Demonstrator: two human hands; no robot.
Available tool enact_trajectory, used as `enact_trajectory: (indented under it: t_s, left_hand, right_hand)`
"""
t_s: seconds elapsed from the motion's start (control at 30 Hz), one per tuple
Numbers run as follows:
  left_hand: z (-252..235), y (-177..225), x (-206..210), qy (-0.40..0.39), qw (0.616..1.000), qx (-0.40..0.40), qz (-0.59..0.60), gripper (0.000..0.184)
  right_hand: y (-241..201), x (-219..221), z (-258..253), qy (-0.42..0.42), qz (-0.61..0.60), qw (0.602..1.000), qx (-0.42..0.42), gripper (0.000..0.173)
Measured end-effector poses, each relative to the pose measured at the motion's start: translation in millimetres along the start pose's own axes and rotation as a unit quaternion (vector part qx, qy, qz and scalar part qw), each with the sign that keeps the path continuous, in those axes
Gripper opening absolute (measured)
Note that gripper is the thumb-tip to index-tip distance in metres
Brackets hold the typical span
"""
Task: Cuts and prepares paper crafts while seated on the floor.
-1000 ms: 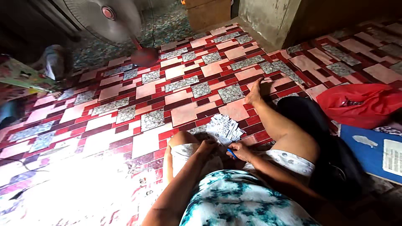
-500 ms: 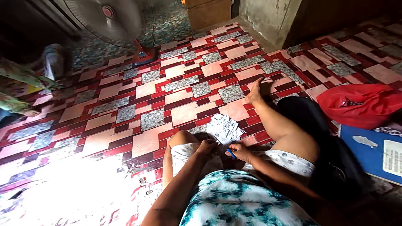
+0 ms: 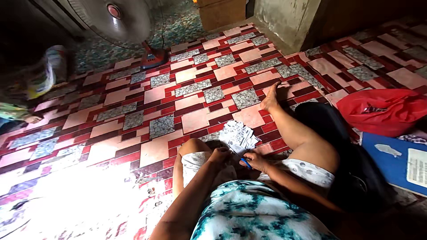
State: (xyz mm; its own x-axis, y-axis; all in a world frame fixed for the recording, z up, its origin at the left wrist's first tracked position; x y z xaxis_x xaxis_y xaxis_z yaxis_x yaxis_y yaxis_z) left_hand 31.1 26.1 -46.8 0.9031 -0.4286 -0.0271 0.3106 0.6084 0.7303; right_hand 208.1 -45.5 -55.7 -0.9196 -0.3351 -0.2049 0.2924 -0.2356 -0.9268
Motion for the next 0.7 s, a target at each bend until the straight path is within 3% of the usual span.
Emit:
enact_trajectory:
  t_s: [0.3, 0.5, 0.7]
  left_hand:
    - [-2.7, -2.6, 0.9, -0.004, 1.000, -0.001, -0.013, 0.017]
    - [-1.0, -2.1, 2.4, -0.007, 1.000, -0.004, 0.012, 0.022]
    - [-2.0, -3.5, 1.2, -0.025, 0.999, -0.008, 0.040, 0.013]
  right_hand:
    - [4.9, 1.2, -5.9, 0.017, 0.038, 0.997, -0.059, 0.041]
    - [1.8, -0.7, -2.5, 0.033, -0.005, 0.999, -0.040, 0.037]
    - [0.8, 0.0, -1.3, 0.034, -0.022, 0.999, -0.036, 0.034]
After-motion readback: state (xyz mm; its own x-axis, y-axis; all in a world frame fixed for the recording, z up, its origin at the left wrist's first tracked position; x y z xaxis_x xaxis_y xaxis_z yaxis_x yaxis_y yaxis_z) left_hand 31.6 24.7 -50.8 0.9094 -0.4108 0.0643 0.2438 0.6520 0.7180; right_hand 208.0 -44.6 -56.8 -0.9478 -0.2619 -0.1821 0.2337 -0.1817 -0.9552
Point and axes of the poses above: each hand's wrist, its own z-axis away from the middle knuckle, its own x-axis out of the palm, y = z × x, the point moved 5 cm from there along -z, towards the middle knuckle, and after that the axes turned 6 degrees about -x, right-handed, at the moved point
